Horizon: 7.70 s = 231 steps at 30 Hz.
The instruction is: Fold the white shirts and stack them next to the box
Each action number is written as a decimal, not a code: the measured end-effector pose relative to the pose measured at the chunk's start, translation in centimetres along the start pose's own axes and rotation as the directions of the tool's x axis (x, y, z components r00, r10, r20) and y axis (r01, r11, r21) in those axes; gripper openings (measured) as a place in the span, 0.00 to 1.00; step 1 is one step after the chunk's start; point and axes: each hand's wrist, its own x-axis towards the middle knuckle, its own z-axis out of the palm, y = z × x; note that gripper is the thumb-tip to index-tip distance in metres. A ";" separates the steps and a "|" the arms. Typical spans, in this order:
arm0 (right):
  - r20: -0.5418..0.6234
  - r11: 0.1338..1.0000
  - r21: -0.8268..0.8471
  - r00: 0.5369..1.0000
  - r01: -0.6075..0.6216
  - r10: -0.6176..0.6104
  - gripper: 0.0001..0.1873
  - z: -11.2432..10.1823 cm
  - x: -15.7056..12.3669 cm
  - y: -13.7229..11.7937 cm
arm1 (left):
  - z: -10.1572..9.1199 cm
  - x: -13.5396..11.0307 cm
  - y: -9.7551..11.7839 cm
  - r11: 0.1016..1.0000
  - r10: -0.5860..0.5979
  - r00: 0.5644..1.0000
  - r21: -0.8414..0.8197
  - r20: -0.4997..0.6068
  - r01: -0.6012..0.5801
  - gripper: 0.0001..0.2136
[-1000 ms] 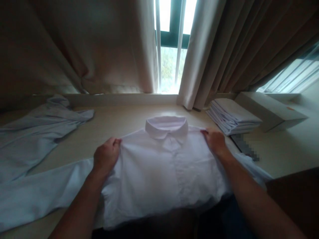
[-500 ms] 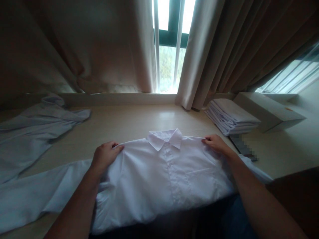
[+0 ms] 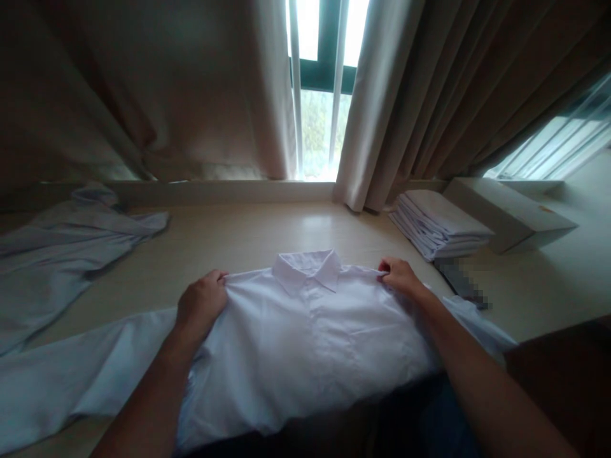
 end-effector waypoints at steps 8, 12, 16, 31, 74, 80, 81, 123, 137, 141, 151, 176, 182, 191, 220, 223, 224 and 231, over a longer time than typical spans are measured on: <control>0.119 0.979 -0.156 0.986 0.132 -0.114 0.14 0.3 0.3 0.2 | 0.1 0.4 -0.8 0.998 0.053 0.995 -0.032 0.079 -0.051 0.15; 0.040 0.989 -0.114 0.995 0.096 -0.092 0.10 0.9 0.8 0.5 | 1.0 0.7 -0.8 0.999 0.041 0.999 0.030 0.016 -0.042 0.13; -0.126 0.998 -0.028 0.991 0.050 -0.053 0.08 0.8 0.8 -0.1 | 0.8 0.5 0.2 0.994 0.099 0.985 0.049 -0.141 -0.093 0.13; -0.138 0.995 -0.094 0.990 -0.036 0.022 0.02 2.0 0.9 0.6 | 0.8 1.2 -0.4 0.989 0.144 0.966 -0.068 0.215 -0.132 0.22; -0.180 0.880 -0.406 0.923 0.245 -0.340 0.09 5.4 -1.7 -6.7 | 4.5 -10.9 13.0 0.858 0.514 0.845 0.118 -0.146 -0.501 0.17; -0.125 0.834 -0.288 0.844 0.472 -0.521 0.13 6.2 -3.6 -10.0 | 5.3 -11.0 13.2 0.777 0.629 0.770 0.084 -0.105 -0.623 0.16; -0.097 0.819 -0.277 0.833 0.503 -0.544 0.13 6.6 -3.9 -10.4 | 5.4 -11.0 13.2 0.775 0.632 0.769 0.080 -0.097 -0.627 0.16; 0.078 0.855 -0.309 0.907 0.417 -0.414 0.13 8.6 -4.2 -12.2 | 5.0 -10.2 13.2 0.786 0.583 0.803 -0.166 -0.123 -0.596 0.16; 0.071 0.844 -0.350 0.910 0.407 -0.409 0.21 7.8 -4.2 -12.3 | 4.6 -10.3 13.8 0.812 0.582 0.809 0.104 -0.082 -0.574 0.21; -0.022 0.853 -0.353 0.908 0.384 -0.418 0.22 7.8 -3.5 -11.9 | 4.8 -10.3 13.7 0.810 0.585 0.807 0.105 -0.078 -0.577 0.21; 0.064 0.854 -0.337 0.915 0.396 -0.399 0.23 8.8 -3.8 -11.4 | 4.9 -10.4 13.5 0.784 0.619 0.765 0.079 -0.178 -0.615 0.21; 0.101 0.868 -0.316 0.923 0.383 -0.370 0.31 8.9 2.4 -9.8 | 5.1 -9.6 13.1 0.817 0.571 0.821 0.111 -0.020 -0.566 0.29; 0.083 0.886 -0.291 0.932 0.360 -0.351 0.30 8.8 2.0 -9.7 | 5.1 -9.5 13.1 0.817 0.570 0.821 0.098 0.018 -0.569 0.29; 0.000 0.917 -0.319 0.967 0.240 -0.253 0.30 9.2 2.6 -9.8 | 5.7 -9.5 12.9 0.829 0.554 0.832 0.084 0.018 -0.553 0.29; 0.011 0.920 -0.187 0.937 0.344 -0.348 0.22 13.3 5.1 -21.5 | 5.4 -9.6 12.7 0.827 0.562 0.825 0.060 -0.056 -0.559 0.33; 0.146 0.992 -0.073 0.985 0.104 -0.092 0.24 12.6 7.7 -22.2 | 5.7 -9.7 12.5 0.830 0.557 0.829 0.065 -0.045 -0.554 0.33; 0.215 0.999 -0.035 0.976 0.037 -0.029 0.25 12.3 8.6 -22.5 | 5.7 -9.7 12.5 0.831 0.556 0.830 0.063 -0.046 -0.553 0.33; 0.328 0.953 0.197 0.932 -0.230 0.158 0.11 12.3 12.3 -24.8 | 5.6 -9.7 12.5 0.839 0.544 0.838 0.051 -0.048 -0.542 0.32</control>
